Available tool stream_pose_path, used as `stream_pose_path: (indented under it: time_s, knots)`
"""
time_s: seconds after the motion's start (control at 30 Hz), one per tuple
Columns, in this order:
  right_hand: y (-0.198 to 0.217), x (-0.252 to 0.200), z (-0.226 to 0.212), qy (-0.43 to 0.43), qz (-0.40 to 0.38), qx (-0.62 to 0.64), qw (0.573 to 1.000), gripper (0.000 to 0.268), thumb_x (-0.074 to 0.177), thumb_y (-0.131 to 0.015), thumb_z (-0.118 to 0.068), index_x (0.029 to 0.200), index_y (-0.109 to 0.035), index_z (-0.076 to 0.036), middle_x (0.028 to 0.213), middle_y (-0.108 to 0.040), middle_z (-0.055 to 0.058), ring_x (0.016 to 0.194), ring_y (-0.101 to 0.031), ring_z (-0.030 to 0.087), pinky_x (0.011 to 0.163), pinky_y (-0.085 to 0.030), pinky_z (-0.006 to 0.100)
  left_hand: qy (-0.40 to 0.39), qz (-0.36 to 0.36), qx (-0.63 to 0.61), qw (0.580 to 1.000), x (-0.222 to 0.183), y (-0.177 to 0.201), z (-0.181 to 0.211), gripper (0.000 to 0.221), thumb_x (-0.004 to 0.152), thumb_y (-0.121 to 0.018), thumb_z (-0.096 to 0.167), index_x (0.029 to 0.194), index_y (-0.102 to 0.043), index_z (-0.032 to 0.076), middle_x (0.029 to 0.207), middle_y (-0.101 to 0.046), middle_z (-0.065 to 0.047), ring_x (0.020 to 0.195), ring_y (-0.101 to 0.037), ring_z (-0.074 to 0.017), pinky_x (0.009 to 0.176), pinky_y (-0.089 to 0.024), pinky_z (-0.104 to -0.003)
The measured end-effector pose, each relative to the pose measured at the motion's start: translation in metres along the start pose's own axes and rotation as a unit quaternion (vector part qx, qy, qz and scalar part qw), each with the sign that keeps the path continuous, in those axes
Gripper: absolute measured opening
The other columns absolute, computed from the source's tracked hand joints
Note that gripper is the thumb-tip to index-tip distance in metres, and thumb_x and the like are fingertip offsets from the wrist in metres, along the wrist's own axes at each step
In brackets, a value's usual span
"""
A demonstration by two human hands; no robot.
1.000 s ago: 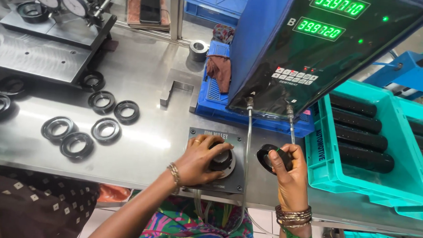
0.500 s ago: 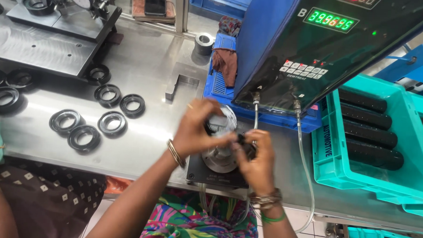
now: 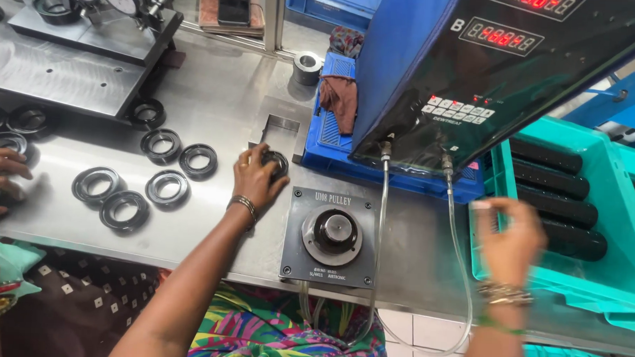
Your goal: Inspecting metal bearings using a digital inspection machine at a quality control station.
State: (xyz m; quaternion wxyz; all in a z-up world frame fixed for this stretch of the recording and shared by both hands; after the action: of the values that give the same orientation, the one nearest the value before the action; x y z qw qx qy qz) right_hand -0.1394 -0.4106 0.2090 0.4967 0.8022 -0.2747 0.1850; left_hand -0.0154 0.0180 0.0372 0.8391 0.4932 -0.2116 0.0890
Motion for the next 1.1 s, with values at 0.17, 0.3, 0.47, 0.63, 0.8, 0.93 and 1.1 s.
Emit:
stream_pose_path:
  time_s: [0.17,0.3,0.47,0.63,0.8,0.93,1.1]
  knots:
    - [-0.003,0.033,0.254,-0.220,-0.199,-0.269,0.916,0.056,0.091,-0.076,-0.053,0.129,-0.068,-0.013,0.124,-0.069,0.021,0.109,-0.063,0.041,0.092,-0.049,0.051,0.002,0.001,0.034,0.999,0.024,-0.019,-0.001,0.032,0.086,-0.073,0.036,0.112,-0.074,0.017,0.153,-0.039,-0.016,0.138,-0.030,-0.0386,0.110,-0.021,-0.059]
    - [0.005,0.035,0.137,-0.400,-0.422,-0.156,0.799,0.064,0.099,-0.051,-0.052,0.150,-0.053,-0.015,0.138,-0.067,0.022,0.117,-0.064,0.056,0.098,-0.050,0.064,0.020,0.010,0.082,0.996,0.038,-0.033,-0.004,0.034,0.089,-0.071,0.036,0.117,-0.072,0.018,0.154,-0.040,-0.014,0.140,-0.030,-0.0346,0.109,-0.019,-0.061]
    - [-0.054,0.037,0.255,-0.283,-0.420,0.033,0.862,0.063,0.088,-0.067,-0.036,0.145,-0.054,-0.013,0.144,-0.058,0.010,0.133,-0.052,0.029,0.112,-0.040,0.045,0.047,-0.064,0.120,0.990,0.017,0.005,0.009,0.043,0.091,-0.066,0.054,0.112,-0.071,0.016,0.148,-0.046,-0.012,0.142,-0.031,-0.0317,0.112,-0.018,-0.058]
    - [-0.045,0.044,0.299,-0.276,-0.267,0.065,0.921,0.036,0.095,-0.062,-0.030,0.121,-0.069,-0.006,0.118,-0.070,0.012,0.120,-0.059,0.028,0.109,-0.040,0.047,0.058,-0.110,0.162,0.979,-0.022,0.048,-0.018,0.058,0.083,-0.060,0.067,0.113,-0.072,0.018,0.138,-0.050,-0.010,0.136,-0.034,-0.0305,0.114,-0.016,-0.059]
    - [0.029,0.016,0.155,-0.310,0.065,0.669,0.672,0.010,0.100,-0.073,-0.032,0.101,-0.066,-0.025,0.065,-0.047,-0.005,0.084,-0.064,0.010,0.097,-0.047,0.072,0.099,-0.089,0.221,0.966,-0.045,0.065,-0.071,0.062,0.090,-0.058,0.066,0.109,-0.070,0.008,0.140,-0.047,-0.018,0.138,-0.032,-0.0366,0.118,-0.019,-0.053]
    - [0.028,-0.003,0.128,-0.255,0.114,0.835,0.475,0.036,0.104,-0.081,-0.030,0.086,-0.057,-0.010,0.069,-0.052,0.005,0.086,-0.061,0.023,0.110,-0.044,0.073,0.140,0.001,0.229,0.963,-0.047,0.037,-0.086,0.052,0.094,-0.057,0.050,0.124,-0.064,0.008,0.146,-0.046,-0.020,0.142,-0.034,-0.0366,0.121,-0.019,-0.056]
    - [0.014,-0.019,0.008,-0.307,0.007,0.829,0.467,0.026,0.098,-0.069,-0.041,0.106,-0.070,-0.016,0.124,-0.071,0.013,0.132,-0.061,0.045,0.104,-0.046,0.064,0.029,-0.088,-0.236,0.967,-0.034,0.093,0.095,0.068,0.066,-0.083,0.057,0.114,-0.064,0.012,0.105,-0.066,-0.012,0.100,-0.062,-0.0288,0.091,-0.047,-0.043]
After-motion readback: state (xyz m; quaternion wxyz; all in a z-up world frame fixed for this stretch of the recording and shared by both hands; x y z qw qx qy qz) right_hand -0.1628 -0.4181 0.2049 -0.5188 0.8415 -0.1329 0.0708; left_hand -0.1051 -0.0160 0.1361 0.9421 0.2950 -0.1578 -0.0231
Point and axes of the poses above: each hand's wrist, its own x-axis towards the middle knuckle, its own y-axis out of the back of the hand, z = x × y, the point moved 4 cm from there along x, towards the middle knuckle
